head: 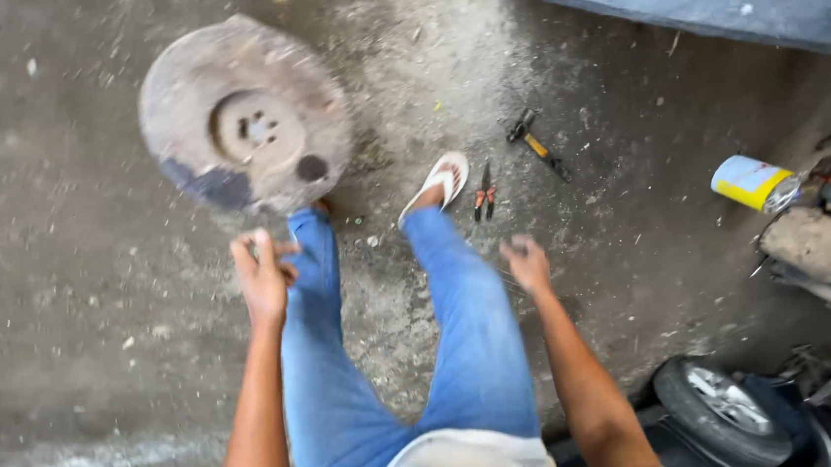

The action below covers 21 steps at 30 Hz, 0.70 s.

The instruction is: Bend and cut metal wire using pliers and a hammer while using a brake disc as a base.

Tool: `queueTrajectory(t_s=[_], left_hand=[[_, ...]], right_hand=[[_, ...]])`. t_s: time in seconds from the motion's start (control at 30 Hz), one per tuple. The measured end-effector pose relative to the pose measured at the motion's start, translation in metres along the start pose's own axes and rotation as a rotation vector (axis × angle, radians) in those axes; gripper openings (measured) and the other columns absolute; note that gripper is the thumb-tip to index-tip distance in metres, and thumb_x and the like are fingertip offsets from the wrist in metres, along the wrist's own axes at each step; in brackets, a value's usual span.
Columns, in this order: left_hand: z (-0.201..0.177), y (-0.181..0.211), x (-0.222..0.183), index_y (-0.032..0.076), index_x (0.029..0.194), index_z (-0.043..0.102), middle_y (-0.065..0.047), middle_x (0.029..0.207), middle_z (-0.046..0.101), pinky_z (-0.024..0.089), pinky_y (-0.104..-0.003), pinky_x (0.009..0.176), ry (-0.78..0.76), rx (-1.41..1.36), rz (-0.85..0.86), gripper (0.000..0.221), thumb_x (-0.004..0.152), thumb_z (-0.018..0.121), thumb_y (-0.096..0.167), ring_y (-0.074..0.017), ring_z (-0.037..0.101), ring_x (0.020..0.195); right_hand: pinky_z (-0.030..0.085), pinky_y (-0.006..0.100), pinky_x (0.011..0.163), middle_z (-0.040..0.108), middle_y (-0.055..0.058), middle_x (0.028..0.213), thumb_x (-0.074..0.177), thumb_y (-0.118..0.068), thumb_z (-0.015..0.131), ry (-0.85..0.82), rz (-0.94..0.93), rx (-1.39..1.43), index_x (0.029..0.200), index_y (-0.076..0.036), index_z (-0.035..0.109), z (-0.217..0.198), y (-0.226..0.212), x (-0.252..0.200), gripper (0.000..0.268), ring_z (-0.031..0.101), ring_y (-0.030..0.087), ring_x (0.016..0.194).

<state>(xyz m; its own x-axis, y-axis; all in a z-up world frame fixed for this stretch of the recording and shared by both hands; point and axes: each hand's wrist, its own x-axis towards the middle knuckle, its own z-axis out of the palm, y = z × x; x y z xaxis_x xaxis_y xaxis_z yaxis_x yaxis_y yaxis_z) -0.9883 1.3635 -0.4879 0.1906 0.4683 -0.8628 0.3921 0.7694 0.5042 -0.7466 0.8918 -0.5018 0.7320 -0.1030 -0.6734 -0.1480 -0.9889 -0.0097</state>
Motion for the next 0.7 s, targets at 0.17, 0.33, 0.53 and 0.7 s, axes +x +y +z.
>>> queueTrajectory(t_s=[0.17,0.33,0.53,0.7], left_hand=[[0.089,-0.073,-0.026,0.008,0.108,0.052,-0.01,0.078,0.072,0.04,-0.026,0.041,-0.147,0.284,-0.097,0.028,0.107,0.053,0.035,-0.0121,0.057,0.048],[0.174,-0.156,-0.025,0.005,0.111,0.064,-0.011,0.081,0.076,0.042,-0.027,0.041,-0.205,0.528,-0.252,0.029,0.102,0.058,0.033,-0.015,0.064,0.051],[0.213,-0.267,0.011,0.006,0.122,0.066,-0.007,0.083,0.076,0.048,-0.025,0.052,-0.168,0.577,-0.209,0.034,0.102,0.058,0.031,-0.0105,0.069,0.063],[0.231,-0.268,0.034,0.003,0.106,0.076,-0.009,0.078,0.067,0.049,-0.029,0.061,-0.022,0.805,0.045,0.03,0.101,0.066,0.031,-0.0145,0.06,0.066]], right_hand=[[0.054,0.038,0.092,0.078,0.012,0.108,0.077,-0.043,0.084,-0.117,0.161,-0.015,0.115,-0.009,0.076,0.066,0.184,0.024,0.051,0.073,0.024,0.103],[0.059,0.04,0.084,0.079,0.017,0.1,0.087,-0.037,0.079,-0.293,0.2,0.145,0.108,-0.004,0.073,0.115,0.218,0.146,0.04,0.073,0.029,0.095],[0.047,0.044,0.109,0.058,0.023,0.135,0.086,-0.028,0.082,-0.007,0.014,0.114,0.14,-0.003,0.055,0.115,0.225,0.377,0.066,0.059,0.037,0.124],[0.014,0.058,0.116,0.031,0.028,0.158,0.074,-0.03,0.093,0.032,-0.136,-0.135,0.158,-0.003,0.029,0.101,0.183,0.459,0.11,0.024,0.045,0.146]])
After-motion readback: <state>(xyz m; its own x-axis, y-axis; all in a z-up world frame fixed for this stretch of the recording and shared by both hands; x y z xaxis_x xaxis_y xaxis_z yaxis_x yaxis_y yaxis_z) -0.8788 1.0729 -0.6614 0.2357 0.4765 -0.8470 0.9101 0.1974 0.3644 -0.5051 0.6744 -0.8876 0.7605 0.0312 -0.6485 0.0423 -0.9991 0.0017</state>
